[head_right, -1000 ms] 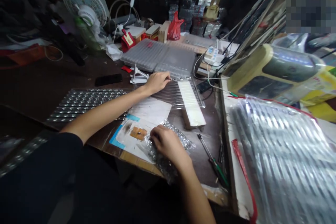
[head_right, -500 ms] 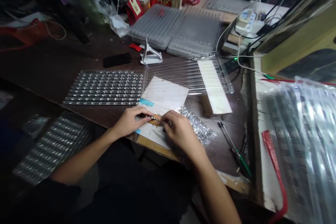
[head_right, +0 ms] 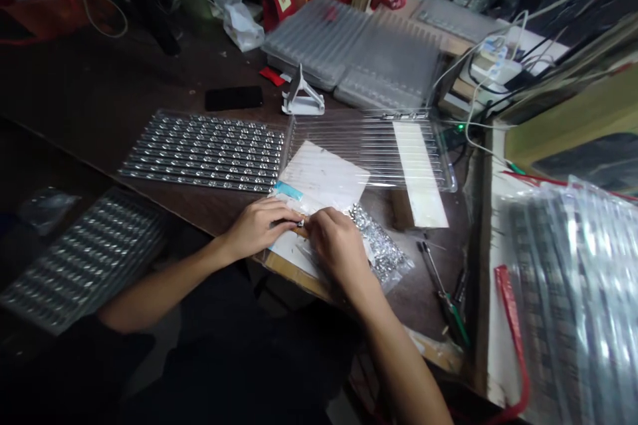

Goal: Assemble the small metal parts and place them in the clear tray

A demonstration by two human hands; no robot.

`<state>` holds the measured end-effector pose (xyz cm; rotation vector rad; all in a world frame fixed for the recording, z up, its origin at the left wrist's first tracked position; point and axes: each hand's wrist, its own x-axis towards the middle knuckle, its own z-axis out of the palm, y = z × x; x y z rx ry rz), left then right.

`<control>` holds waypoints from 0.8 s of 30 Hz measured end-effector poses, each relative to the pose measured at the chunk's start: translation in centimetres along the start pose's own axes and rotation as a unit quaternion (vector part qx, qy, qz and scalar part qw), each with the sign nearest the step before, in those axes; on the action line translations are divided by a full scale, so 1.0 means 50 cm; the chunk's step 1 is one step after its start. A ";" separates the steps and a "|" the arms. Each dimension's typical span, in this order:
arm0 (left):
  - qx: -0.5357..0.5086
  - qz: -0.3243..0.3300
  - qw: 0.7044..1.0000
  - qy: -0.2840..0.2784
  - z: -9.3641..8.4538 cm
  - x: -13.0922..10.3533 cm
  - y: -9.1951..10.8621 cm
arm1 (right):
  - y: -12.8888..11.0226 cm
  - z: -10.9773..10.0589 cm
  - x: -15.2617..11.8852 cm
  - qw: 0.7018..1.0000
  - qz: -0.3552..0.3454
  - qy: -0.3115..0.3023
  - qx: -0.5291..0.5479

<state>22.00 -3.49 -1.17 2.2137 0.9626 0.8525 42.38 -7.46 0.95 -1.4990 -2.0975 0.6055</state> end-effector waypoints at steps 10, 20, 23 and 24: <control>0.107 -0.051 0.993 0.000 -0.016 -0.034 -0.003 | -0.022 0.028 0.003 0.988 -0.107 -0.062 -0.087; 0.025 -0.056 0.995 0.075 0.018 0.001 0.039 | 0.013 -0.040 -0.012 0.997 0.023 -0.040 -0.068; 0.002 -0.041 0.998 0.057 0.038 0.011 0.046 | 0.024 -0.053 -0.018 0.992 0.043 -0.092 -0.078; 0.001 -0.040 0.998 0.051 0.043 0.012 0.046 | 0.024 -0.053 -0.019 0.991 0.040 -0.102 -0.076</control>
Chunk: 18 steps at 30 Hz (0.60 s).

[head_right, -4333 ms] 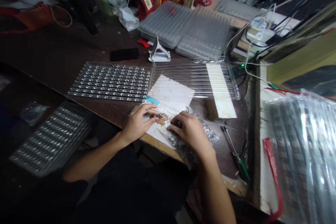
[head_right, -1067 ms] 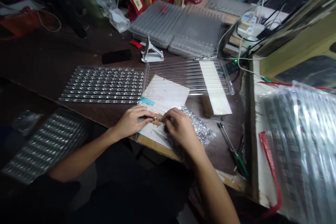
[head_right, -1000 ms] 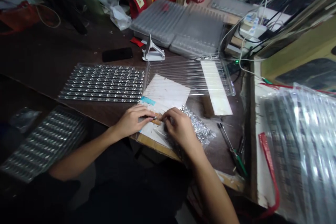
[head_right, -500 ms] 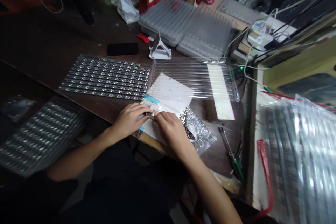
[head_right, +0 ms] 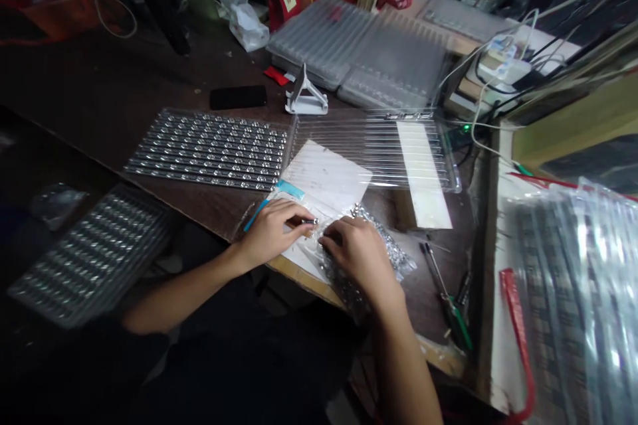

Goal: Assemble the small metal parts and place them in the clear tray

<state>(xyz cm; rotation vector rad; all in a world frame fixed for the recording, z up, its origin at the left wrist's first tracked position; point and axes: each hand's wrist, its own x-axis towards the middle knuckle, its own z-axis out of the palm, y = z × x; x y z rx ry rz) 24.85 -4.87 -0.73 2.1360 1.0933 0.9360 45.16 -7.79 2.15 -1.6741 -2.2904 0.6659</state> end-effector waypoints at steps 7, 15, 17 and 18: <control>0.039 -0.021 0.999 -0.016 0.010 -0.003 -0.009 | -0.004 0.008 -0.002 0.999 -0.027 -0.010 -0.027; 0.055 -0.031 0.998 -0.025 0.012 -0.005 -0.009 | 0.001 0.009 -0.001 0.999 -0.018 -0.007 -0.032; 0.050 -0.026 0.998 -0.021 0.012 -0.005 -0.009 | 0.002 0.010 -0.001 0.999 -0.018 -0.015 -0.021; 0.045 -0.021 0.999 -0.018 0.011 -0.005 -0.008 | 0.002 0.009 -0.001 0.999 -0.022 -0.017 -0.016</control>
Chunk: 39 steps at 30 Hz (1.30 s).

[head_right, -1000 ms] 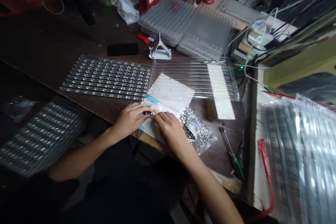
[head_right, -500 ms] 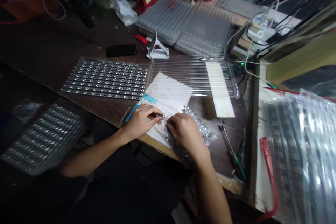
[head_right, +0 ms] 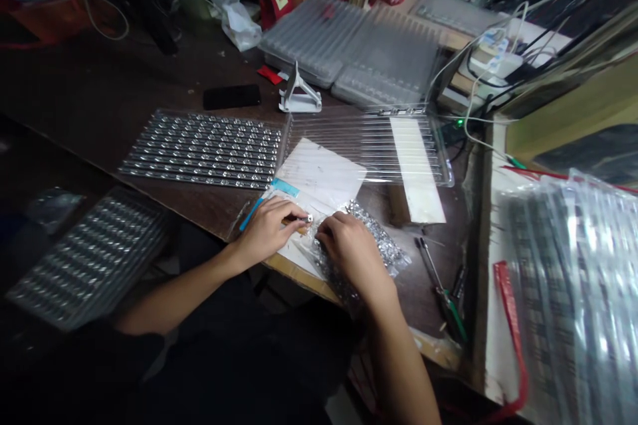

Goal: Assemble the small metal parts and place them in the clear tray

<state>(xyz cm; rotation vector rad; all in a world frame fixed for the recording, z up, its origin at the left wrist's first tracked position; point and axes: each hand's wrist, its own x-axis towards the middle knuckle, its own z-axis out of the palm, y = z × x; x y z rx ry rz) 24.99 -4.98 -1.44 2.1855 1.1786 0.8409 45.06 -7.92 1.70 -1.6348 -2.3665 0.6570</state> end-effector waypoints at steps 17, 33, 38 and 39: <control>0.051 0.017 0.995 0.083 -0.115 0.008 -0.045 | -0.037 0.045 0.038 0.979 -0.049 0.115 0.159; 0.204 -0.059 0.977 -0.006 -0.180 0.319 -0.244 | -0.052 0.029 0.029 0.994 -0.065 0.080 0.021; 0.302 -0.056 0.951 -0.038 -0.198 0.318 -0.237 | -0.019 -0.015 0.005 0.989 -0.039 0.129 0.063; 0.312 -0.054 0.947 -0.047 -0.202 0.317 -0.235 | -0.015 -0.022 -0.001 0.989 -0.035 0.130 0.065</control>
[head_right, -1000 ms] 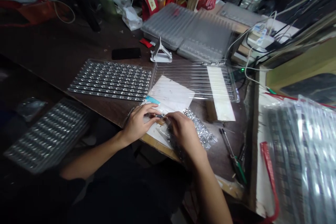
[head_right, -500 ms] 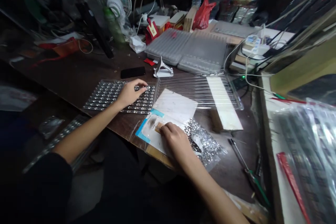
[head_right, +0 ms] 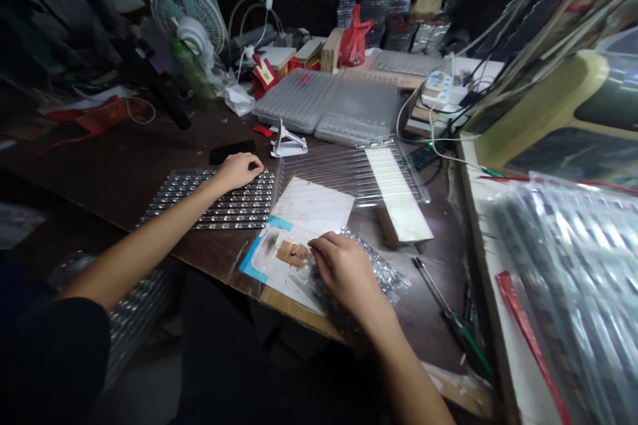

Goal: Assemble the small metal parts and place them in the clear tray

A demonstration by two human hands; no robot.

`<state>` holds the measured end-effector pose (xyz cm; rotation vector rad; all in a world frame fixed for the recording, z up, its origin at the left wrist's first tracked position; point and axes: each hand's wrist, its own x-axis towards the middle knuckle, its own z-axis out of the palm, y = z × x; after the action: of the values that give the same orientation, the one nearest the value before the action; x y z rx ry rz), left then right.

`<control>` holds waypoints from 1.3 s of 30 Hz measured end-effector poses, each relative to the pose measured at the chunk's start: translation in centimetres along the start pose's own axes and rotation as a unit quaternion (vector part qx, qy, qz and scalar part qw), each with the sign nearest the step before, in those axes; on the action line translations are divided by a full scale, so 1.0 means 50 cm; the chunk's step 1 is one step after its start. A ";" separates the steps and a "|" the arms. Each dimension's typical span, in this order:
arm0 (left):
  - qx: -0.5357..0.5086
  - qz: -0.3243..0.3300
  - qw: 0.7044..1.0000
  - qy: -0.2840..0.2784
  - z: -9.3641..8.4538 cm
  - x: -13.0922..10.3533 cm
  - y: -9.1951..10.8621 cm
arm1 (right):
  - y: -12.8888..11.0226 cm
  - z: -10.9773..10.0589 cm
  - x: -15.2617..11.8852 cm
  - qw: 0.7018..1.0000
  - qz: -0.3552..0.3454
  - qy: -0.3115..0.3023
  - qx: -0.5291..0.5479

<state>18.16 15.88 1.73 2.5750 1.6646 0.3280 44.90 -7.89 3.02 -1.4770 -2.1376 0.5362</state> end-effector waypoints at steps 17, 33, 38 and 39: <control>-0.089 0.156 0.983 0.046 0.010 0.163 0.280 | -0.004 -0.024 -0.028 0.986 0.074 -0.126 -0.074; -0.343 0.191 0.915 0.098 -0.015 0.025 0.346 | 0.022 -0.015 -0.013 0.995 0.029 -0.044 0.082; -0.364 0.105 0.925 0.032 -0.026 -0.226 0.253 | 0.015 -0.002 -0.007 0.994 0.056 -0.002 0.097; -0.366 0.089 0.926 0.015 -0.019 -0.260 0.239 | 0.012 0.001 -0.005 0.994 0.056 0.001 0.095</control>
<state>23.52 -0.95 2.68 2.1303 1.0199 0.8191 45.41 -7.92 2.57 -1.4949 -1.9493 0.7565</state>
